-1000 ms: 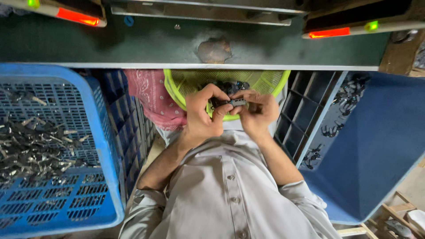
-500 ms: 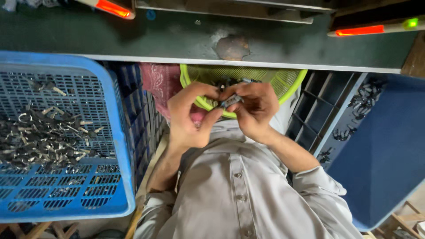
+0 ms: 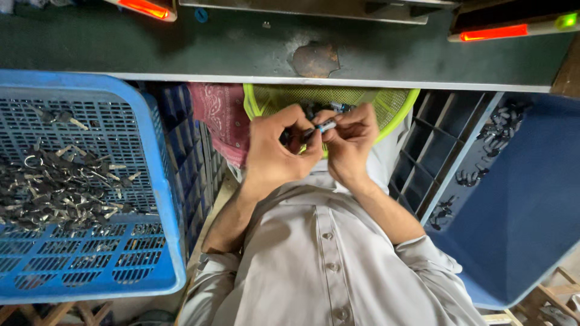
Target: The person picks small metal fitting bodies and blue plastic inserts from bins on the workbench, presses the inserts into the fittings by hand, and drops completed assemblies into a green colander basket. They later scoop finished assemblies between larger bins to consolidate them.
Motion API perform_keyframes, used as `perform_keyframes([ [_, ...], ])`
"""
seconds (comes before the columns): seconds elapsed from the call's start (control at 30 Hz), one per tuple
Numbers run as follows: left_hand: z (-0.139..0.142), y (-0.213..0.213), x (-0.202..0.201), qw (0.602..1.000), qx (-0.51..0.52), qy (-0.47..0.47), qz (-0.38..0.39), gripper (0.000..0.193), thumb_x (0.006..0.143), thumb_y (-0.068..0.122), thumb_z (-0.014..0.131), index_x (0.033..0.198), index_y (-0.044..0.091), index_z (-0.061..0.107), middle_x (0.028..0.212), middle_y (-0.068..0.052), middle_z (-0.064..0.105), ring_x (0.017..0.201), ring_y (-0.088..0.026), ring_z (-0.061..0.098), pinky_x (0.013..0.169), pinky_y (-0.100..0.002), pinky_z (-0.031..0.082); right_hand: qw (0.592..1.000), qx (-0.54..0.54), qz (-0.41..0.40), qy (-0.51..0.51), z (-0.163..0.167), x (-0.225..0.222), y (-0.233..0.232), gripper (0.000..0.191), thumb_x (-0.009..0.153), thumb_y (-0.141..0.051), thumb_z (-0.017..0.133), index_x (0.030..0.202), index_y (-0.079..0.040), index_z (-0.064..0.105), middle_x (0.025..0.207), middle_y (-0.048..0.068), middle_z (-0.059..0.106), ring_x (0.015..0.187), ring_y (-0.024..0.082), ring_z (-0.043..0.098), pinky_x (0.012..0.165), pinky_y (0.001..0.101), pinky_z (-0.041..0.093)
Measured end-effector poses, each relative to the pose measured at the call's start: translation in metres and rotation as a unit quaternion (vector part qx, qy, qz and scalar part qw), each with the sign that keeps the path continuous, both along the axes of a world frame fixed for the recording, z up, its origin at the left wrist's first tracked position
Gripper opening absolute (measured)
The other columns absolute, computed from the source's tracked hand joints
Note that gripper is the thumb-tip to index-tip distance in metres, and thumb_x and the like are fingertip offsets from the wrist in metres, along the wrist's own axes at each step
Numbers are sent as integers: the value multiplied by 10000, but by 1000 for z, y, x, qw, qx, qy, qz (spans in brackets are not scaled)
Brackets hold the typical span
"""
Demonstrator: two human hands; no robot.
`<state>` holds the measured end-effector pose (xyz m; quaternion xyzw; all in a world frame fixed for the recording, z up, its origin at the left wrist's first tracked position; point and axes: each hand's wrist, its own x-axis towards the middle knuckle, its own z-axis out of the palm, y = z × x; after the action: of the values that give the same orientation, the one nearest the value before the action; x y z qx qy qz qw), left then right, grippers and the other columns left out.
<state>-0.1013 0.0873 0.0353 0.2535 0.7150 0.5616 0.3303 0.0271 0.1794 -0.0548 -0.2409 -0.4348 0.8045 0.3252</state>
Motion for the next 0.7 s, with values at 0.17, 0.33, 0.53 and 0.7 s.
perform_keyframes([
  [0.17, 37, -33, -6, 984, -30, 149, 94, 191, 765, 95, 875, 844, 57, 705, 695, -13, 659, 585, -57, 597, 536, -262, 466, 971, -210, -111, 28, 7, -11, 20, 237, 962, 116, 523, 983, -106, 445, 893, 101, 617, 846, 195, 656, 727, 301, 545],
  [0.33, 73, -69, -40, 810, 533, -44, 240, 223, 846, 230, 790, 791, 66, 649, 696, -28, 651, 606, -107, 609, 552, -286, 472, 916, -385, 7, 114, 19, 16, 68, 362, 864, 188, 520, 1067, -112, 523, 989, 38, 600, 846, 118, 560, 718, 208, 479],
  [0.53, 25, -63, -30, 759, 586, -254, 122, 396, 943, 391, 688, 728, 76, 581, 697, -45, 641, 632, -167, 623, 571, -314, 480, 872, -462, 71, 148, 32, 6, 65, 283, 941, 121, 572, 1132, -83, 528, 1022, 50, 601, 838, 117, 526, 702, 201, 466],
  [0.7, -17, -57, -2, 933, 314, -157, -84, 567, 1024, 525, 603, 676, 85, 525, 697, -60, 633, 653, -217, 635, 586, -338, 487, 990, -72, 104, 69, 65, -18, 76, 173, 1001, -21, 648, 1092, -134, 554, 1000, 100, 654, 825, 164, 615, 677, 270, 521],
])
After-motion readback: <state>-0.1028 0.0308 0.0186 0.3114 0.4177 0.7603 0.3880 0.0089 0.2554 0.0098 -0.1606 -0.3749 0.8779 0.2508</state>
